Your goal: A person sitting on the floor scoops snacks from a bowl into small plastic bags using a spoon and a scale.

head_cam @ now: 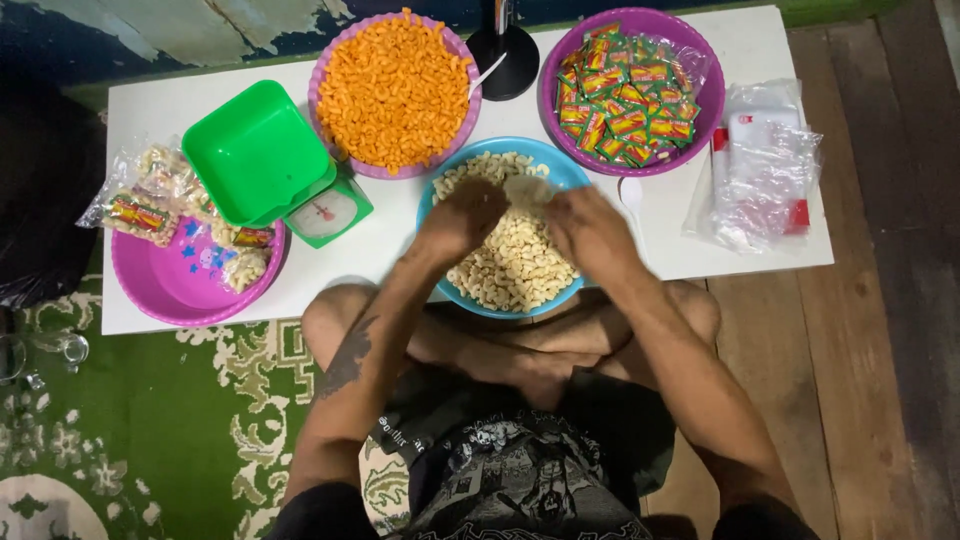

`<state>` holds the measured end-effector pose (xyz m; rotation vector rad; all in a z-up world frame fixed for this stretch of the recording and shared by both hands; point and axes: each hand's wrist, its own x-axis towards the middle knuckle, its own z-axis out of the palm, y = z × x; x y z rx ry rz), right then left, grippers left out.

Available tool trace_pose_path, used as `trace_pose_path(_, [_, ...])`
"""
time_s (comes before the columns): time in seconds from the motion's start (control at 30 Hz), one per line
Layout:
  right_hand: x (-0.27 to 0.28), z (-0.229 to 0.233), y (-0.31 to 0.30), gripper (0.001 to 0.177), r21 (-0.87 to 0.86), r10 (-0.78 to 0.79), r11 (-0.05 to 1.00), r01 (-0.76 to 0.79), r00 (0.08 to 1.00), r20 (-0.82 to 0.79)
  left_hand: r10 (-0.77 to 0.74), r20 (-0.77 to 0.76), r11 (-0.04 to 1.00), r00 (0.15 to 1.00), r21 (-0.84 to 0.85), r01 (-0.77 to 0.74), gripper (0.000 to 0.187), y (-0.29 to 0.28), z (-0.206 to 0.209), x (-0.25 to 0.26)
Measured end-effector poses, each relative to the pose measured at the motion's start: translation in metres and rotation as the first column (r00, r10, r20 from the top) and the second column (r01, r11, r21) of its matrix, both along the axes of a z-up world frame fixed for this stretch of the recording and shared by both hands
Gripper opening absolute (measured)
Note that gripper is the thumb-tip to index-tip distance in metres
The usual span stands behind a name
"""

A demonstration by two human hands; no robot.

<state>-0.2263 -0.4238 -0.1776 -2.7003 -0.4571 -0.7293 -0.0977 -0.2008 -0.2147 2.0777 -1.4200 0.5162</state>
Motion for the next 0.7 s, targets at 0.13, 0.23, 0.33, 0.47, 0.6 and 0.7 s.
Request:
trace_pose_path(0.13, [-0.024, -0.034, 0.017, 0.009, 0.032, 0.012, 0.999, -0.010, 0.997, -0.071, -0.022, -0.211, 0.994, 0.977, 0.101, 0.045, 0.019, 0.016, -0.028, -0.015])
trace_pose_path(0.23, [-0.032, -0.034, 0.021, 0.014, 0.064, 0.043, 0.997, -0.040, 0.998, -0.052, -0.132, -0.182, 0.980, 0.974, 0.124, 0.156, 0.013, 0.031, -0.025, -0.026])
trace_pose_path(0.33, [-0.040, -0.023, 0.026, 0.016, 0.111, 0.051, 0.993, -0.043, 0.996, -0.068, -0.163, -0.171, 0.984, 0.972, 0.048, 0.173, 0.010, 0.035, -0.019, -0.033])
trace_pose_path(0.47, [-0.046, -0.023, 0.019, 0.008, 0.252, 0.084, 0.966, -0.058, 0.992, -0.093, -0.156, -0.141, 0.985, 0.978, -0.096, 0.144, 0.011, 0.026, -0.004, -0.035])
trace_pose_path(0.6, [-0.041, -0.045, -0.014, 0.010, 0.415, -0.006, 0.906, 0.077, 0.985, -0.171, -0.126, -0.321, 0.986, 0.939, -0.141, 0.084, 0.016, -0.001, 0.031, -0.034])
trace_pose_path(0.7, [-0.017, -0.047, -0.057, 0.010, 0.409, -0.167, 0.883, 0.230, 0.969, -0.183, -0.125, -0.622, 0.991, 0.773, -0.113, 0.070, 0.024, -0.054, 0.025, -0.013])
